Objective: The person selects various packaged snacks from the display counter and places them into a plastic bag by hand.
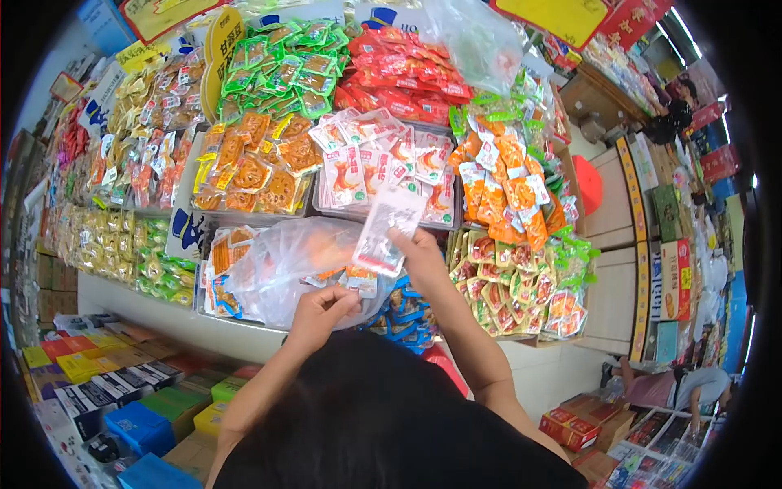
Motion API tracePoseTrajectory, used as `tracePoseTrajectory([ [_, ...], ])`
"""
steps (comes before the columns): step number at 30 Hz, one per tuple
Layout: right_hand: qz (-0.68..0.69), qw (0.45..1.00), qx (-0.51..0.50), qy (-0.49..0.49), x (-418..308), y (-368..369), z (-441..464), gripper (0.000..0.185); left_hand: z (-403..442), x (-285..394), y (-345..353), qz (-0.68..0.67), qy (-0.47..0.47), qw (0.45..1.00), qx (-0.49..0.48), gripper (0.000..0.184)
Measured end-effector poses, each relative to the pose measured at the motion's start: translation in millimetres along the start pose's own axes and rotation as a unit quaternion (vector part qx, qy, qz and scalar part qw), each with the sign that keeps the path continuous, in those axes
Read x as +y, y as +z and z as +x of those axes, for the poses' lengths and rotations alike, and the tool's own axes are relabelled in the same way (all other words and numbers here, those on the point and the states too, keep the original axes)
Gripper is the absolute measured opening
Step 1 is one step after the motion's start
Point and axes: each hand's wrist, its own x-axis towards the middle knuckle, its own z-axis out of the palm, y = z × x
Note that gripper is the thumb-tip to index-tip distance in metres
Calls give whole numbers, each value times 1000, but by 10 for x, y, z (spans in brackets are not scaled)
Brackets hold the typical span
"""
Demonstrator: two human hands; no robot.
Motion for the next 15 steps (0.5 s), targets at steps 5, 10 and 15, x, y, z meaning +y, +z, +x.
tracePoseTrajectory([
  [5, -235, 964, 83, -94, -131, -738, 581, 23, -146, -38, -55, 30, 19, 999, -19, 19],
  [10, -630, 703, 222, -245, -419, -740, 820, 35, -301, -73, -168, 22, 21, 1000, 3, 20],
  [15, -686, 707, 51, -164, -208, -690, 948, 44, -416, -50, -193, -1, 17, 1000, 22, 20],
])
